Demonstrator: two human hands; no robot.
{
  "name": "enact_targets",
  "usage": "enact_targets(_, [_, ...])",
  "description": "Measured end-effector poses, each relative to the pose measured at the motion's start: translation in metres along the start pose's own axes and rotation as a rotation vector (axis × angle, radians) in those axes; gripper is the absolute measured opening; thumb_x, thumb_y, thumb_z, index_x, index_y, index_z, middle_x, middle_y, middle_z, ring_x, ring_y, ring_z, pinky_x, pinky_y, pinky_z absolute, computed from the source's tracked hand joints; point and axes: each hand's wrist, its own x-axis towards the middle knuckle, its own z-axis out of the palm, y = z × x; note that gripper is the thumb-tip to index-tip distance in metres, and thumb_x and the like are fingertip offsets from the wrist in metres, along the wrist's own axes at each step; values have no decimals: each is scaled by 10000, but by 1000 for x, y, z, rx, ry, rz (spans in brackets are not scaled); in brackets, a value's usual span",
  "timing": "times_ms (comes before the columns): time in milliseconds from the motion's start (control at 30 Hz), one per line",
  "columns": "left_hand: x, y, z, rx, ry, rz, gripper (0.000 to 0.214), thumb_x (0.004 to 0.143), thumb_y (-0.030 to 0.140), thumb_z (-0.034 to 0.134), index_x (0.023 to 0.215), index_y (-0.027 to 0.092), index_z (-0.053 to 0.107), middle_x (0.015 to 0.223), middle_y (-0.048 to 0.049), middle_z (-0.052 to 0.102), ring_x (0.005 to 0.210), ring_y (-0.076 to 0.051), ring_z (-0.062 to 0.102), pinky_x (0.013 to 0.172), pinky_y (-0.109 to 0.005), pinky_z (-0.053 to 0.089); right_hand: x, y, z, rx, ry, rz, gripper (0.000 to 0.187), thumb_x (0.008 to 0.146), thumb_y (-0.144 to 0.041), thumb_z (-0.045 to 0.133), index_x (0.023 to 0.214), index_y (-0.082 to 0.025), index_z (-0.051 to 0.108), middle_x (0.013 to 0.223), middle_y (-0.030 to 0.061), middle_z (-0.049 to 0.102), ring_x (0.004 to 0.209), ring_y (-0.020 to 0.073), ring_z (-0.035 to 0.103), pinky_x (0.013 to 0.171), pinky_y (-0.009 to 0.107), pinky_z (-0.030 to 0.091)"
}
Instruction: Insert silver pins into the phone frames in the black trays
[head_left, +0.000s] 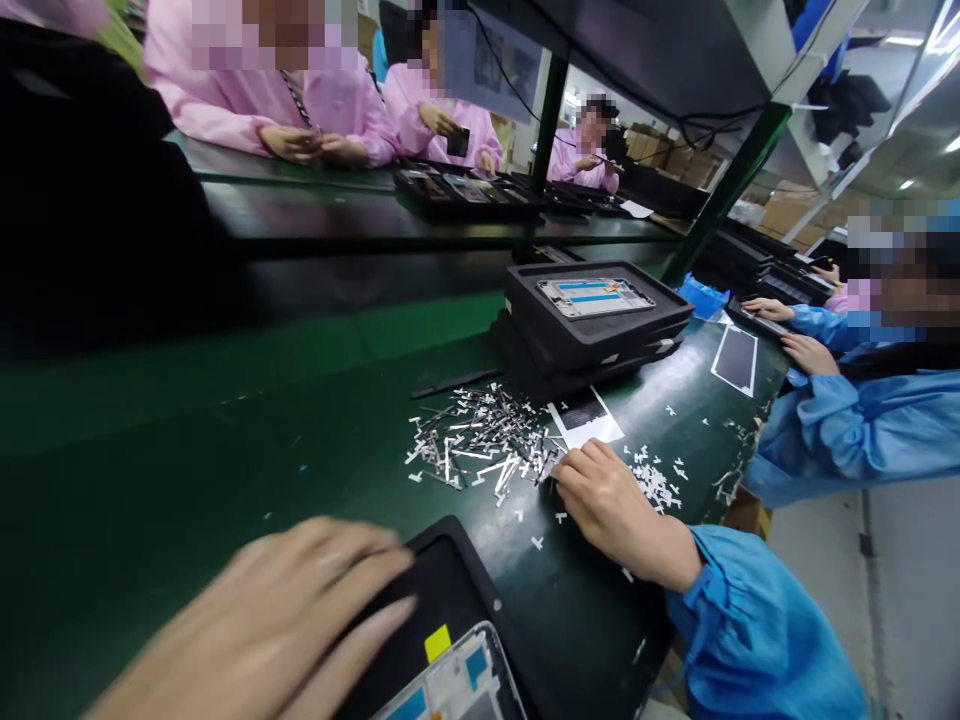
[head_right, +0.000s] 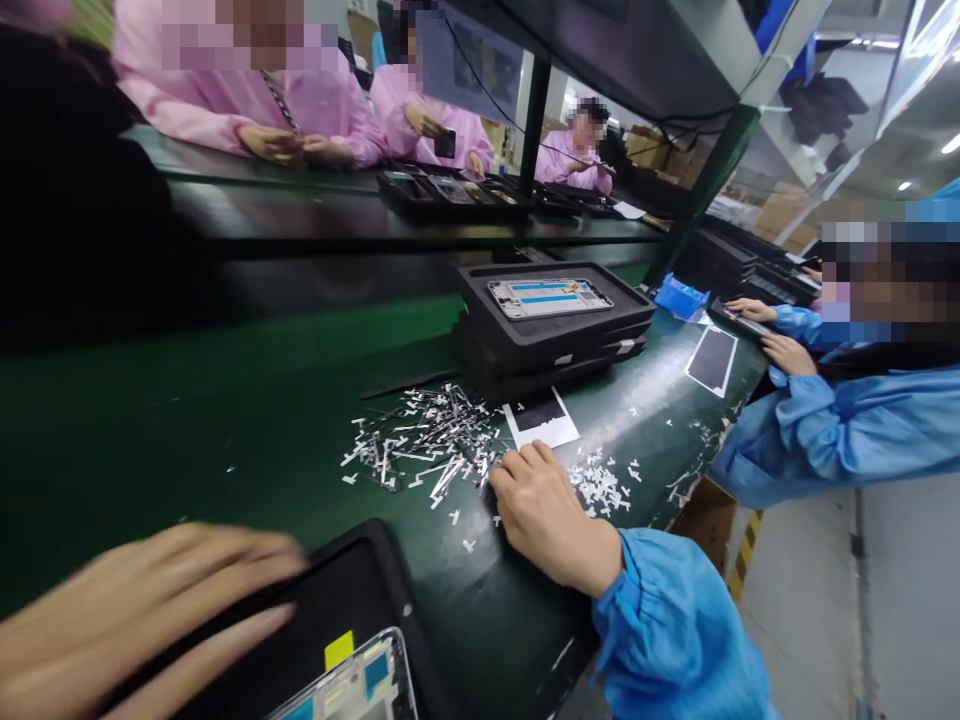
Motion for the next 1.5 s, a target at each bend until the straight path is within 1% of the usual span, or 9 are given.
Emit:
enact_targets(167, [81,81,42,278,-239,95,172,796,216,445,778,173,611,910,-62,599,900,-231,522,799,-414,433,5,14,5,20,142,63,204,852,-81,335,767,-146,509,748,65,488,721,199,378,665,346,342])
enact_targets(300, [111,98,74,414,-297,83,143,822,208,505,916,113,556,1034,-74,536,1001,-215,488,852,-426,410,1,21,2,93,280,139,166,865,-84,357,826,-145,506,778,59,501,745,190,394,676,334,348])
enact_targets(433, [111,91,80,446,-355,44,109,823,165,503,910,118,548,1002,-55,536,965,-198,501,825,-404,427,1,20,1,182,318,158,149,871,-97,378,819,-144,510,784,53,507,756,185,405,682,329,347])
enact_targets(700, [105,91,50,183,-412,-105,127,836,119,384,753,146,476,722,0,503,743,-157,486,707,-321,379,0,13,-7,411,227,135,146,864,-83,404,846,-142,535,785,38,524,770,169,449,690,302,380])
enact_targets(900, [100,89,32,-219,-483,-184,155,754,282,362,642,182,399,595,21,481,596,-118,453,576,-229,363,-2,2,-14,546,171,56,209,862,-97,437,1058,-140,497,860,31,555,792,133,496,708,255,415])
enact_targets(1033, [97,87,29,-380,-520,-189,230,678,399,373,629,179,420,555,13,489,556,-117,460,545,-224,378,-3,-3,-12,547,175,-29,151,880,-122,417,932,-126,558,801,42,567,728,140,474,789,329,373])
enact_targets(1133, [90,86,29,-369,-467,-181,249,696,401,395,652,171,479,574,2,517,570,-129,481,557,-236,381,-2,-4,-12,587,146,-41,181,893,-151,405,837,-117,573,740,44,560,672,134,455,752,322,376])
enact_targets(1300, [74,85,32,-185,-267,-58,256,789,335,360,716,209,571,770,-23,577,796,-191,481,766,-322,316,1,-5,-14,715,69,48,207,900,-215,422,780,-149,578,675,13,521,649,126,466,619,258,376])
enact_targets(1500, [73,90,25,-145,-237,-165,284,794,351,332,671,204,541,716,-2,588,701,-166,519,647,-271,351,0,-9,-18,864,71,240,112,852,-217,521,809,-164,610,728,-2,568,688,114,510,642,236,378])
